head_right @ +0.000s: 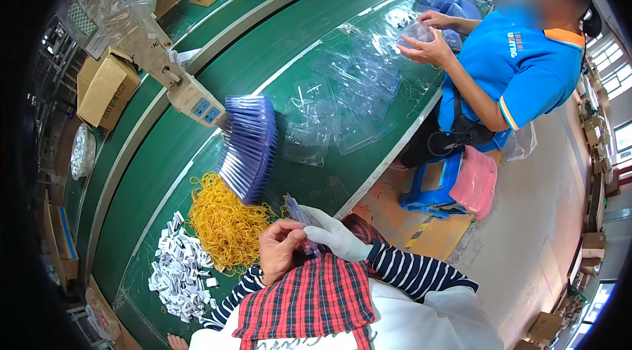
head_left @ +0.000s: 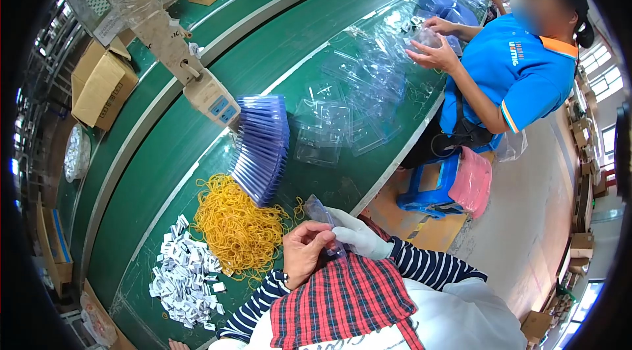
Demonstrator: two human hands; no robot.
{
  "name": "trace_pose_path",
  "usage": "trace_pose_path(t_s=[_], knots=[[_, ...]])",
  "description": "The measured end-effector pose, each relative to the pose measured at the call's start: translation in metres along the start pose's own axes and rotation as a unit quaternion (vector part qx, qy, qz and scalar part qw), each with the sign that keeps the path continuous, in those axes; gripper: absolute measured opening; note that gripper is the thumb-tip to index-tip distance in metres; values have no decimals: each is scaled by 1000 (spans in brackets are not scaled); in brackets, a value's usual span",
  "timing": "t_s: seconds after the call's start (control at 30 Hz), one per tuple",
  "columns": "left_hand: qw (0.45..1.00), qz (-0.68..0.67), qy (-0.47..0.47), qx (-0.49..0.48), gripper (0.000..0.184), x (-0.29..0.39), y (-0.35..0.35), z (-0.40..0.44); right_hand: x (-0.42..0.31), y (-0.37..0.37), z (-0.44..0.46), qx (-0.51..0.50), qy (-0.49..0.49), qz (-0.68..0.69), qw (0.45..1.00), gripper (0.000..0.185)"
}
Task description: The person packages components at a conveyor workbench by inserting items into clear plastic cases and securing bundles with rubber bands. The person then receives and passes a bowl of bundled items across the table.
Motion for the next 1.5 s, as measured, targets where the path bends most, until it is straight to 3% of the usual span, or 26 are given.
trace_pose_path(t_s=[0.17,0.27,0.43,0.77,1.07,1.17,1.3,1.5], knots=[[1000,-11,-23,-6,13,-2,-3,0,-5,3,-2,-3,22,17,1000,66],[998,-38,-36,-24,14,-1,-6,-1,1,0,-1,-8,-25,-19,999,67],[995,-49,-70,-43,15,3,-8,-2,3,-1,0,-18,-22,-15,999,67],[996,-63,-62,-34,13,-1,-9,-3,4,2,0,-4,-6,-20,1000,65],[996,-28,-79,-24,17,-2,-8,-5,5,3,-4,-12,37,90,995,70],[996,50,-39,-55,19,-1,-4,-4,16,-6,-2,-53,-14,68,996,73],[980,187,47,-58,12,-6,0,-3,7,-2,2,-29,-63,-68,995,74],[958,257,124,-42,11,-10,-6,2,25,-21,9,-28,19,228,973,61]])
Point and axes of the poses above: each hand's wrist, its own z-axis towards the middle knuckle, its own y-axis out of the palm, x = y × z, the point moved 1 cm from there along z, towards the middle knuckle, and after that the axes turned 4 degrees about x, right-handed, at the moved point
